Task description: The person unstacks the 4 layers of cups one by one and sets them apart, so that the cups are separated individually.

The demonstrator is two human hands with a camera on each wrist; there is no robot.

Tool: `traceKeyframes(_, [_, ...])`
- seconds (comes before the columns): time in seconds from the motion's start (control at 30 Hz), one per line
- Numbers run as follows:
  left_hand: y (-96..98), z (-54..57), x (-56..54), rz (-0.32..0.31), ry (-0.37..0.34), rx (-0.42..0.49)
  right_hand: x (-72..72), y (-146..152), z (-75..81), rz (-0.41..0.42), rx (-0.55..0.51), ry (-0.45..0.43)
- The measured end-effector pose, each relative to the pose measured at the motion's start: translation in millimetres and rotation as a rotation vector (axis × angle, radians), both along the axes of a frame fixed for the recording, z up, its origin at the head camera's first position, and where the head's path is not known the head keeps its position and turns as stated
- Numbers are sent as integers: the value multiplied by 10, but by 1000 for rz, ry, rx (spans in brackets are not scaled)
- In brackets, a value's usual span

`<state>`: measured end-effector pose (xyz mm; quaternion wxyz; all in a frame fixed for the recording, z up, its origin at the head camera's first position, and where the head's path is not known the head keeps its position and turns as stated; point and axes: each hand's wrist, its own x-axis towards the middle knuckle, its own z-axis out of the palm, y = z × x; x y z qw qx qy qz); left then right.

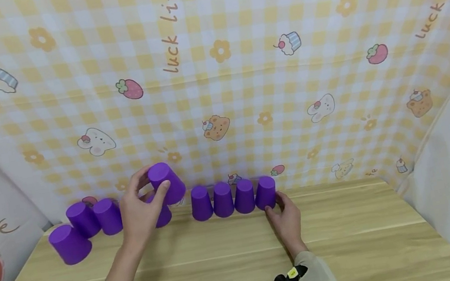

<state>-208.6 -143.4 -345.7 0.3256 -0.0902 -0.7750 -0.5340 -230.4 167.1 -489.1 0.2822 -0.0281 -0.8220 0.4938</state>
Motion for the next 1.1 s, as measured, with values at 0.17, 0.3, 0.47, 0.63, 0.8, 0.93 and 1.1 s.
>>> traceKeyframes(0.17, [-136,-34,42,79,-22,-40,-4,10,-7,8,-3,-8])
traceKeyframes(0.3, [-259,-63,80,117,-34,-68,-4,9,-11,10,-4,-12])
traceKeyframes(0.47, [-411,-59,145,142,-54,-92,-6,7,-11,12,-12,-17])
traceKeyframes(0.63, [-573,-48,218,178,-79,-110,-5,9,-7,6,-9,-15])
traceKeyframes(0.8, [-735,-86,268,184,-114,-84,-1,1,-1,0,-5,-16])
traceKeyframes(0.93, [-852,-145,305,213,-161,-92,6,4,-6,6,-8,-33])
traceKeyframes(1.1, [-987,-221,343,234,-204,-107,-11,12,-23,7,-2,-26])
